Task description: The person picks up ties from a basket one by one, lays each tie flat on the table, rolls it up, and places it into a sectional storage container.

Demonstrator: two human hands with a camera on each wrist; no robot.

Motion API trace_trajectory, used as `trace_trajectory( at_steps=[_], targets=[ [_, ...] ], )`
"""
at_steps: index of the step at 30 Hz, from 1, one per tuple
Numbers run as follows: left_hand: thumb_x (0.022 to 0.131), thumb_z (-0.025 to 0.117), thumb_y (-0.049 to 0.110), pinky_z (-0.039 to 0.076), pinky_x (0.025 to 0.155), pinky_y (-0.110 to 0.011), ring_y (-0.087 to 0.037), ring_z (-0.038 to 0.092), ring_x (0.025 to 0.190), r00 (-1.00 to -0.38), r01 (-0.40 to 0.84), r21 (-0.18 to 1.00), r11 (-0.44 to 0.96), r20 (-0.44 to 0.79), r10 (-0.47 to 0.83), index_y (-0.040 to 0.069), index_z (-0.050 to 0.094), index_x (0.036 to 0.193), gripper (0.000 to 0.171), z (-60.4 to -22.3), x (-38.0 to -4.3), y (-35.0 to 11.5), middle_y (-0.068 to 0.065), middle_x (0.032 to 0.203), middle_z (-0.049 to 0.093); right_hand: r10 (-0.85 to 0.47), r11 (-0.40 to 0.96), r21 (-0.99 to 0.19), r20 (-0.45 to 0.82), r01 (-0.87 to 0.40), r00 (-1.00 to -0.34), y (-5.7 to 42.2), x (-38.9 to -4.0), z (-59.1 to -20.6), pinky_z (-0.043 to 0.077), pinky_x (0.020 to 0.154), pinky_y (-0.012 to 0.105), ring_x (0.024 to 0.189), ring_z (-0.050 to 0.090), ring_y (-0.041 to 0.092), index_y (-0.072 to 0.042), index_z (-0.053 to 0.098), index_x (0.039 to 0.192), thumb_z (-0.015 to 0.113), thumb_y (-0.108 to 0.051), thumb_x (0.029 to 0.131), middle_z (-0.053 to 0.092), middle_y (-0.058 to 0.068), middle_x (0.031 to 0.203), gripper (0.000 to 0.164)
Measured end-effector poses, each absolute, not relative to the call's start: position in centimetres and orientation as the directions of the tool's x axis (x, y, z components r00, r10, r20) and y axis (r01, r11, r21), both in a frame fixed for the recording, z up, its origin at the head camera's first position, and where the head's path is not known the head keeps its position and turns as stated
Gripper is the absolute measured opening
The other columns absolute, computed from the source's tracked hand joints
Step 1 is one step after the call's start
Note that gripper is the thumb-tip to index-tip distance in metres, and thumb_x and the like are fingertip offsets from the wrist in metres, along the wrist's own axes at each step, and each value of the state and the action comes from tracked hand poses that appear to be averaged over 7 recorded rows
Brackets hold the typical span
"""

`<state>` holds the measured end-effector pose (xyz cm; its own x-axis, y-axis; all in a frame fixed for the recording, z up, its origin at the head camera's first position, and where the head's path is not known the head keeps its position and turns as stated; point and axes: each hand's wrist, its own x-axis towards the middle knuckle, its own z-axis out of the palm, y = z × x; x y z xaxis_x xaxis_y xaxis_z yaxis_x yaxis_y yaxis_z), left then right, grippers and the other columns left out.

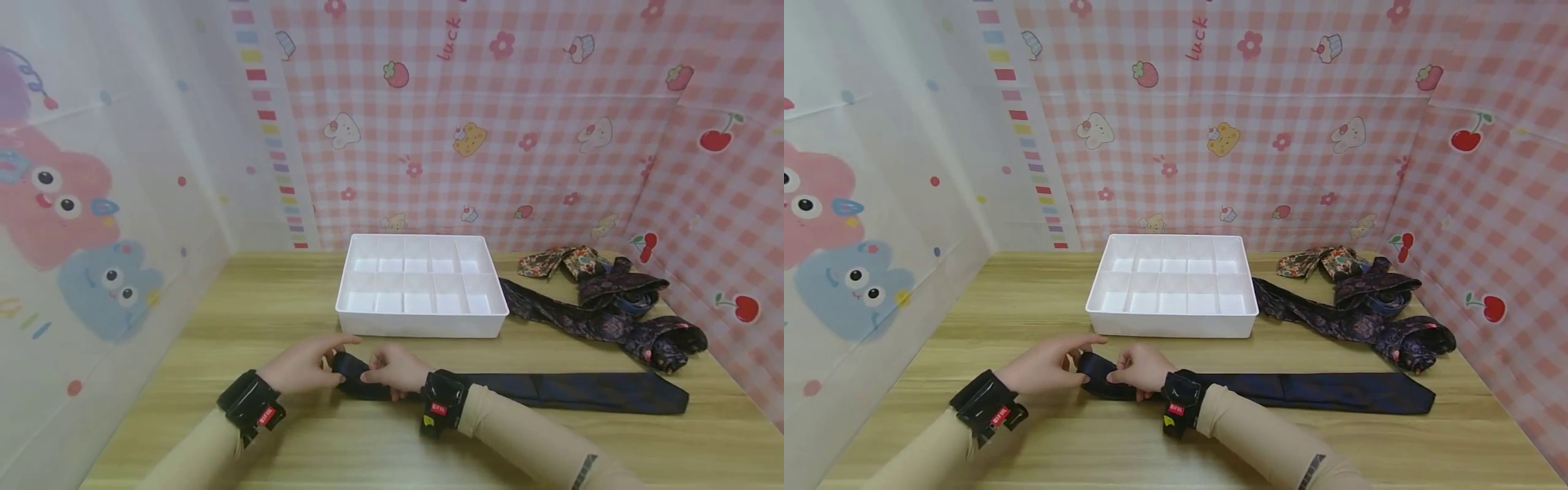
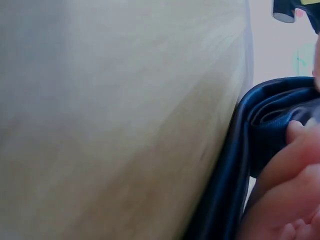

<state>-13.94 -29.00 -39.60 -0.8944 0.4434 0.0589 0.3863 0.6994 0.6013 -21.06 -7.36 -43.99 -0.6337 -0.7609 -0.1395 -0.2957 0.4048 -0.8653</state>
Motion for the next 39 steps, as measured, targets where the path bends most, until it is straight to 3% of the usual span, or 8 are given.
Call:
trace_trajectory(
  at_steps=[3,6,12,16,22,26,34,39],
  targets=[
    [0.080,0.077,0.015,0.046,0.062,-0.027,-0.014,0.054,0.074,-0.877,0.436,0.563,0.702,0.092,0.471,0.009,0.051,0.139,0.064,-39.0,-14.6,-27.9,0.001,0.103,0.063,-0.751,0.378,-0.907,-0.182,-0.186,-0.635,-6.9,-21.1,-43.9,0.034,0.032,0.021,0.033,0.044,0.008,-0.006,0.061,0.077,0.063,-0.017,0.089,0.050,-0.001,0.054,0.016],
    [0.079,0.078,0.018,0.045,0.068,-0.028,-0.013,0.054,0.079,-0.865,0.464,0.518,0.718,0.092,0.492,0.011,0.052,0.139,0.065,-38.6,-15.0,-26.5,0.000,0.109,0.063,-0.747,0.345,-0.938,-0.260,-0.022,-0.611,-6.3,-21.2,-43.5,0.030,0.033,0.021,0.036,0.038,0.007,-0.002,0.063,0.082,0.052,-0.024,0.090,0.051,0.001,0.058,0.026],
    [0.078,0.078,0.018,0.046,0.080,-0.032,-0.013,0.055,0.092,-0.811,0.539,0.469,0.700,0.063,0.582,0.009,0.054,0.137,0.064,-38.6,-16.1,-24.0,0.002,0.112,0.063,-0.767,0.376,-0.915,-0.394,0.144,-0.507,-5.3,-21.6,-43.2,0.028,0.035,0.019,0.036,0.035,0.006,-0.010,0.064,0.101,0.052,-0.047,0.092,0.051,0.002,0.058,0.040],
    [0.073,0.080,0.020,0.045,0.083,-0.033,-0.013,0.054,0.095,-0.801,0.567,0.400,0.720,0.060,0.596,0.016,0.054,0.138,0.069,-39.7,-16.4,-23.7,0.008,0.110,0.064,-0.761,0.416,-0.905,-0.398,0.085,-0.512,-4.8,-21.9,-43.5,0.030,0.035,0.019,0.035,0.038,0.005,-0.014,0.062,0.113,0.058,-0.042,0.091,0.051,0.002,0.056,0.035],
    [0.069,0.083,0.024,0.047,0.087,-0.038,-0.017,0.056,0.103,-0.852,0.496,0.335,0.801,0.009,0.524,0.015,0.056,0.136,0.073,-41.9,-15.5,-25.0,0.001,0.120,0.063,-0.722,0.504,-0.848,-0.309,-0.165,-0.619,-3.9,-22.4,-43.5,0.033,0.032,0.021,0.033,0.044,0.008,-0.007,0.063,0.086,0.067,-0.038,0.087,0.053,0.001,0.054,0.031],
    [0.072,0.084,0.026,0.048,0.086,-0.040,-0.018,0.057,0.102,-0.868,0.466,0.366,0.806,0.011,0.496,0.014,0.054,0.138,0.074,-42.5,-15.0,-25.5,-0.005,0.119,0.063,-0.708,0.521,-0.818,-0.252,-0.246,-0.660,-3.3,-22.4,-43.7,0.034,0.030,0.023,0.032,0.047,0.011,-0.009,0.055,0.087,0.070,-0.034,0.087,0.052,0.001,0.054,0.029],
    [0.072,0.083,0.027,0.048,0.081,-0.036,-0.015,0.058,0.095,-0.863,0.477,0.359,0.802,0.018,0.505,0.015,0.054,0.138,0.073,-42.4,-15.3,-25.7,-0.005,0.113,0.064,-0.744,0.471,-0.828,-0.188,-0.303,-0.641,-3.1,-21.4,-43.5,0.041,0.033,0.027,0.034,0.052,0.013,-0.015,0.054,0.095,0.066,-0.024,0.091,0.052,0.002,0.055,0.016],
    [0.076,0.078,0.015,0.047,0.064,-0.028,-0.010,0.055,0.072,-0.854,0.471,0.465,0.750,0.027,0.520,0.012,0.051,0.139,0.069,-41.0,-16.1,-25.2,-0.003,0.106,0.063,-0.720,0.439,-0.872,-0.195,-0.218,-0.666,-2.8,-21.1,-43.5,0.045,0.034,0.030,0.038,0.055,0.015,-0.009,0.052,0.100,0.061,-0.018,0.093,0.056,0.006,0.062,0.014]
  ],
)
